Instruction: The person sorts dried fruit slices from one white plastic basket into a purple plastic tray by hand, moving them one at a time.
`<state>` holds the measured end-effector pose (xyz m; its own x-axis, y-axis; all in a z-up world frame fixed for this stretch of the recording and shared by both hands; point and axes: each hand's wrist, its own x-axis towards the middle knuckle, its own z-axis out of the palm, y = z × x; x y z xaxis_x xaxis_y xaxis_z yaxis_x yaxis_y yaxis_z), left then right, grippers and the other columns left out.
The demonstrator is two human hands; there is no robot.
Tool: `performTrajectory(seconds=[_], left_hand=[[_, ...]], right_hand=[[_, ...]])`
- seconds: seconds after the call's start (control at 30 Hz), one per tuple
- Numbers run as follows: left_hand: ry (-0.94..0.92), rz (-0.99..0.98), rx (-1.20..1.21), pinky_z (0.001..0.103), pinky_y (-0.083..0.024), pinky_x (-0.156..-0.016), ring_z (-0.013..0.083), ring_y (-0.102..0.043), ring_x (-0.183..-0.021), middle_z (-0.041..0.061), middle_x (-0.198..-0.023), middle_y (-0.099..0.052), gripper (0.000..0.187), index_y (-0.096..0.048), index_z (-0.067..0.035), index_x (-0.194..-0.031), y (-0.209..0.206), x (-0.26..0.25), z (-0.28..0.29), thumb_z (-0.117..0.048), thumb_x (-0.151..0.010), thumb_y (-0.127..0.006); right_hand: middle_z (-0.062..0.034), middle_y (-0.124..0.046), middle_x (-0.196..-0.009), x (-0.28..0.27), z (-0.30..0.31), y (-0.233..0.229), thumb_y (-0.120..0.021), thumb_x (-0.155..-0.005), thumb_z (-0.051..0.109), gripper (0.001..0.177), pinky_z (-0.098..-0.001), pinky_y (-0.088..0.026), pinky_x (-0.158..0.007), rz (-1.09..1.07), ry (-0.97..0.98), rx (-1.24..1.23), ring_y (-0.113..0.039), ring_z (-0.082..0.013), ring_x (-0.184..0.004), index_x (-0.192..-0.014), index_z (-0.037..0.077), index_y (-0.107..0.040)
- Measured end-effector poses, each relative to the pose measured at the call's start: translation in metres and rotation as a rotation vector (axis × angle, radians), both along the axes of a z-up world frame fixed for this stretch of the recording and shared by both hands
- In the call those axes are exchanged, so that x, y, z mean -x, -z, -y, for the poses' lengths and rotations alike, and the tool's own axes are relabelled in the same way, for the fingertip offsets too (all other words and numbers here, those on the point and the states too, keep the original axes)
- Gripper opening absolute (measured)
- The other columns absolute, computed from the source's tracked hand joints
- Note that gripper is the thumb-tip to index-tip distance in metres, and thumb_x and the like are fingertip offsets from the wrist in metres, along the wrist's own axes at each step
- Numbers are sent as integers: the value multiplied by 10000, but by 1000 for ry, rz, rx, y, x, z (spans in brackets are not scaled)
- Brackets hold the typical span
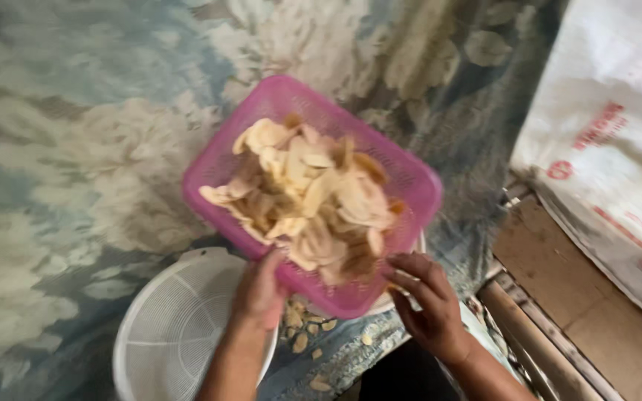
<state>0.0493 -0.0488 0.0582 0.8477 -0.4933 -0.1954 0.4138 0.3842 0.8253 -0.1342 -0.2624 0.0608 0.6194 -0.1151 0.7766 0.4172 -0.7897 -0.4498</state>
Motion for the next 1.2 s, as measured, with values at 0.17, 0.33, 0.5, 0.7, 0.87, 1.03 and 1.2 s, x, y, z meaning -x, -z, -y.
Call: performTrajectory(seconds=[0.17,0.33,0.5,0.7,0.87,1.03,1.2], left_hand=[[-205,25,-97,403,-547,-950,227,-655,-1140,92,-1276,-681,466,-564,-34,-1377,-2,-15,-118,-176,-933,-556],[-360,-169,-102,458,-484,-997,244,-614,-1179,79,-1310,-657,472,-559,-74,-1403,-5,11,-229,-230,-958,-556],[-529,-213,-287,495,-481,-998,236,-622,-1208,69,-1346,-639,537,-536,-141,-1444,-18,49,-303,-160,-908,-524],[-658,-217,-308,487,-453,-1048,253,-574,-1268,88,-1396,-593,543,-508,-135,-1482,-2,74,-365,-107,-940,-513],[-681,-260,-336,479,-476,-1020,258,-603,-1224,100,-1360,-622,520,-533,-114,-1454,-3,95,-375,-118,-934,-530],[-636,-266,-352,471,-500,-992,262,-632,-1179,112,-1324,-651,499,-559,-93,-1426,8,92,-372,-129,-929,-546],[-562,-264,-382,463,-523,-964,267,-661,-1135,123,-1288,-680,480,-584,-73,-1398,24,73,-366,-141,-923,-563]], right_hand=[[-146,-649,-1347,-37,-29,38,-679,-939,71,298,-394,-518,-1015,-189,19,-344,-641,-325,-1253,-1237,58,-683],[-150,-642,-1340,-67,-45,46,-695,-934,155,348,-386,-505,-995,-415,26,-434,-639,-317,-1233,-1261,38,-666],[-157,-615,-1394,-84,-109,62,-679,-958,214,427,-382,-537,-1006,-582,-280,-452,-645,-302,-1232,-1341,40,-605],[-288,-539,-1369,-117,-162,112,-728,-937,239,814,-425,-515,-962,-697,-391,-513,-594,-352,-1215,-1539,3,-235],[-231,-702,-1143,-129,-159,132,-596,-887,92,691,-384,-573,-632,-1310,-382,-1095,-693,-293,-808,-1545,114,-386],[-214,-692,-1165,-132,-149,86,-588,-887,42,717,-353,-605,-633,-999,-417,-1209,-698,-253,-788,-1550,113,-322],[-195,-766,-1166,-127,-61,11,-525,-1043,216,374,-363,-595,-762,-945,156,-956,-721,-264,-829,-1299,-21,-658]])
